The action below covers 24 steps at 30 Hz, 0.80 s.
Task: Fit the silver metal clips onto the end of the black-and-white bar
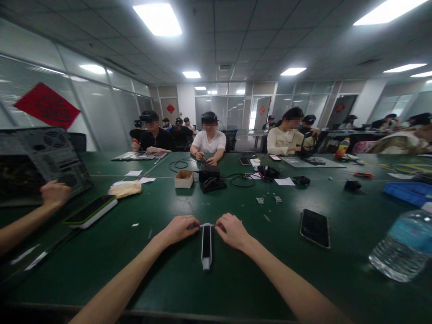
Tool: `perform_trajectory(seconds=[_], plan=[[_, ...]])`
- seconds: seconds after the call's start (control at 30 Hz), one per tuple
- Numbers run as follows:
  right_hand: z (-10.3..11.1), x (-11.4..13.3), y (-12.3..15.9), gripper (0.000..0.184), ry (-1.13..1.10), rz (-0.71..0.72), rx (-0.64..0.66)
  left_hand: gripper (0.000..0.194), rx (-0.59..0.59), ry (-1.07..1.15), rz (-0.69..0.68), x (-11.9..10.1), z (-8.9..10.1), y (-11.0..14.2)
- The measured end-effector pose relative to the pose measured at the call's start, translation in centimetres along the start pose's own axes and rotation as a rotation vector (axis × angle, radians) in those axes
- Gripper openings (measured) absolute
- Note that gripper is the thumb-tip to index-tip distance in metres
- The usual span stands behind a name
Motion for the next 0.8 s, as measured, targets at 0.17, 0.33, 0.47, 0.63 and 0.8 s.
perform_trajectory(seconds=[0.17,0.33,0.47,0.63,0.8], plan=[[0.0,0.3,0.0,0.018,-0.02,0.01,0.012,0.016,-0.009,0.028,0.0,0.0,-0.6,-0.1],[0.5,0.3,0.0,0.018,0.003,0.035,0.044,0.019,-0.01,0.034,0.012,-0.1,-0.9,-0.2],[2.3,-1.2,-0.1,0.019,0.109,0.104,0.023,0.023,0.004,0.044,0.023,-0.4,-0.4,-0.1],[4.7,-5.2,0.5,0.023,0.196,-0.042,0.013,0.024,-0.04,0.036,0.049,-0.6,0.0,-0.1],[4.4,-6.9,1.1,0.023,0.145,-0.129,0.141,0.025,-0.069,0.029,0.056,-0.6,-0.1,-0.1]])
Point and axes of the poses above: each hand's wrist, its own y-axis away from the middle knuckle, its own z-axis out of the back of the hand, x = y × z, the point moved 4 cm from there along -y, towards the middle knuckle, and after that the axes turned 2 degrees about x, right-handed, at the moved point
